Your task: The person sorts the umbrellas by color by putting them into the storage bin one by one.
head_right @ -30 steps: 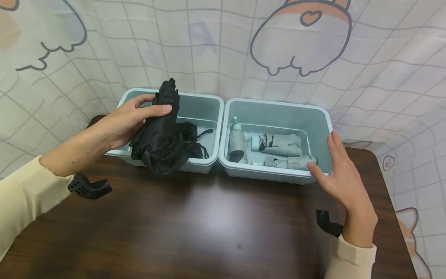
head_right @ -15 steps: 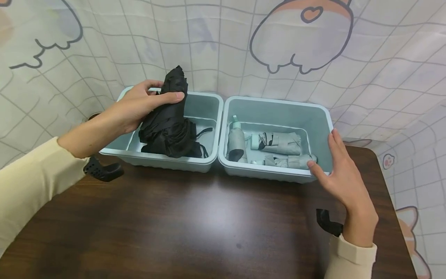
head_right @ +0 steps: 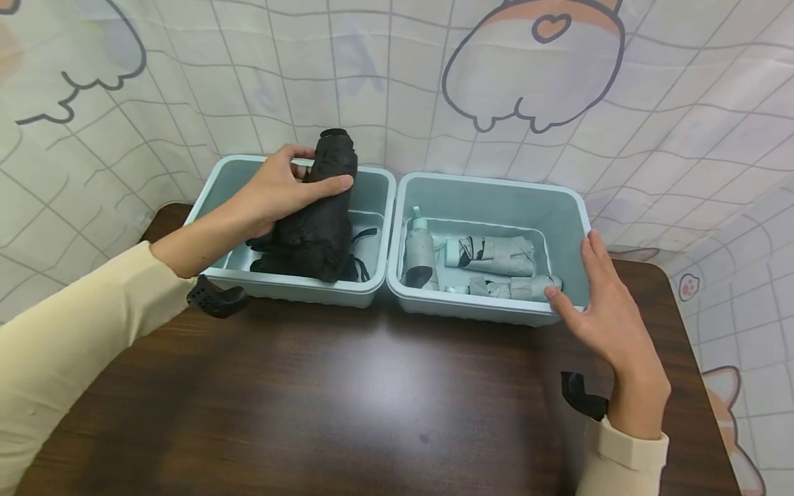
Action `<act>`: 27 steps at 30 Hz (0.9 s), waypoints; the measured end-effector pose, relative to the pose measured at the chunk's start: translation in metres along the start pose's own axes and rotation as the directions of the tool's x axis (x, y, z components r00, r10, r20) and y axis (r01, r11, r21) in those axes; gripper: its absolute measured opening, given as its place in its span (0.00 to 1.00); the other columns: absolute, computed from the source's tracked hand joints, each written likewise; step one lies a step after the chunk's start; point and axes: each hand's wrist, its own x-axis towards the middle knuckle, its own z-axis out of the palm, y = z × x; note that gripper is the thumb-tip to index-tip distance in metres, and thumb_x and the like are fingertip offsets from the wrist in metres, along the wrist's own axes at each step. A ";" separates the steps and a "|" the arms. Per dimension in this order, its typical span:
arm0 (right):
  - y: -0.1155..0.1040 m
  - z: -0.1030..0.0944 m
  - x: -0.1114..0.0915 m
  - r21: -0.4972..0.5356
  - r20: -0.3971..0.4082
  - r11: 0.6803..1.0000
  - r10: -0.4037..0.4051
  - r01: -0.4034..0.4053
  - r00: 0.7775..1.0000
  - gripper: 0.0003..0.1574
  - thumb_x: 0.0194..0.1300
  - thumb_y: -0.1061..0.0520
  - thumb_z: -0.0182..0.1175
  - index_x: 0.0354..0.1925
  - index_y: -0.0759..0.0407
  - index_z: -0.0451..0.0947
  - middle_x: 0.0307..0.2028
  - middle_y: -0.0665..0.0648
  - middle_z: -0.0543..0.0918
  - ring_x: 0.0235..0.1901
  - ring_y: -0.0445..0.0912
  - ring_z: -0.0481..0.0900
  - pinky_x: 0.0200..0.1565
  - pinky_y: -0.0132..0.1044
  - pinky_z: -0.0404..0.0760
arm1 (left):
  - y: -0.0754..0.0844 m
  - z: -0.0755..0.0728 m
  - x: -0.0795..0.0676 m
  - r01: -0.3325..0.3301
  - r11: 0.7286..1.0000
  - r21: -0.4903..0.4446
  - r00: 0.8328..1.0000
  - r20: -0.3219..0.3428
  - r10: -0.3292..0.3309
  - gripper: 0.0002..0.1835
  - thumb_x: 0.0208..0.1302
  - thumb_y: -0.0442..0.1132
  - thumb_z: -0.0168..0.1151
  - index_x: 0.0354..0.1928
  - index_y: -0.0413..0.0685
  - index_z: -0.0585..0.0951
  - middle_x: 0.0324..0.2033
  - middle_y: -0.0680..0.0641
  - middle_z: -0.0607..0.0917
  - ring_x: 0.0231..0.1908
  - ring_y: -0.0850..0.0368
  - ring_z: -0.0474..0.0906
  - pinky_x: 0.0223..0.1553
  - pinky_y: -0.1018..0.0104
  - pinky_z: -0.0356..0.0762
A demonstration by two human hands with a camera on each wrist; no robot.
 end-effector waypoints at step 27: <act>0.002 -0.001 0.000 0.012 -0.007 0.999 -0.031 0.031 0.999 0.57 0.76 0.45 0.57 0.86 0.58 0.38 0.87 0.58 0.37 0.85 0.67 0.40 0.76 0.79 0.46 | -0.030 -0.043 -0.041 -0.152 0.984 0.090 0.988 0.026 0.150 0.25 0.78 0.49 0.59 0.72 0.51 0.73 0.65 0.40 0.78 0.63 0.45 0.76 0.62 0.49 0.74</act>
